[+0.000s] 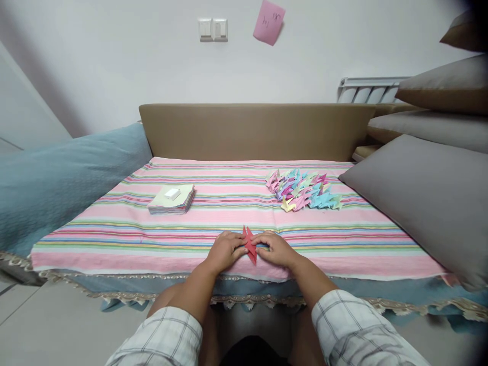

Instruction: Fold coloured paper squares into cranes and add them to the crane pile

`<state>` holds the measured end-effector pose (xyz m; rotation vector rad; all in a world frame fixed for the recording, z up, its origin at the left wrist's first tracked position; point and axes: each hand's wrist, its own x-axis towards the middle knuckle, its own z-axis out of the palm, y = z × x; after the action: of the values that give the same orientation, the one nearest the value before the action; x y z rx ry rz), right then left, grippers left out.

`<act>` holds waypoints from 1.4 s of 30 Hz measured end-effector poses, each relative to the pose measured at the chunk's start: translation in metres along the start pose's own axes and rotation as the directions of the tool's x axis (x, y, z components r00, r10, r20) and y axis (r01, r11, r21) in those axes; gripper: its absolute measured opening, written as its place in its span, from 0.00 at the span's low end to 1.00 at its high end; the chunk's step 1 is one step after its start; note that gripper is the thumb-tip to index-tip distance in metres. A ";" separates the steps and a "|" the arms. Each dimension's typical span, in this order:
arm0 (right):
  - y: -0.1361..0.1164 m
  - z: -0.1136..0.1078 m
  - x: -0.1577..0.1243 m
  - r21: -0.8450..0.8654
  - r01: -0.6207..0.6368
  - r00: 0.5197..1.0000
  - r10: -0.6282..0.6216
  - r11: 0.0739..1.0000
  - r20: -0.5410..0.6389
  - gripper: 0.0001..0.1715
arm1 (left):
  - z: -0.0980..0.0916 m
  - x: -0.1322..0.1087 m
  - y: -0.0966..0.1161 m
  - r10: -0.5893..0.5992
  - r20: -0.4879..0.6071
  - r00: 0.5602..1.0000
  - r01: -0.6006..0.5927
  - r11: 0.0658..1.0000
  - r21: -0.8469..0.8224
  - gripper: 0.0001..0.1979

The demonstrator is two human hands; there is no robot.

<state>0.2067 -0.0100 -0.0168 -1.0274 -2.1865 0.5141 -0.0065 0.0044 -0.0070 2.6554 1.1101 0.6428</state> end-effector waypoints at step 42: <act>-0.015 0.030 0.019 -0.092 -0.461 0.842 0.402 0.883 -0.359 0.11 | 0.013 0.014 0.024 -0.494 -0.270 0.827 0.512 0.859 -0.004 0.11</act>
<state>0.1688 -0.0062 -0.0219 -1.6010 -1.7200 0.3156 0.0234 -0.0022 -0.0064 2.2044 1.8488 0.8655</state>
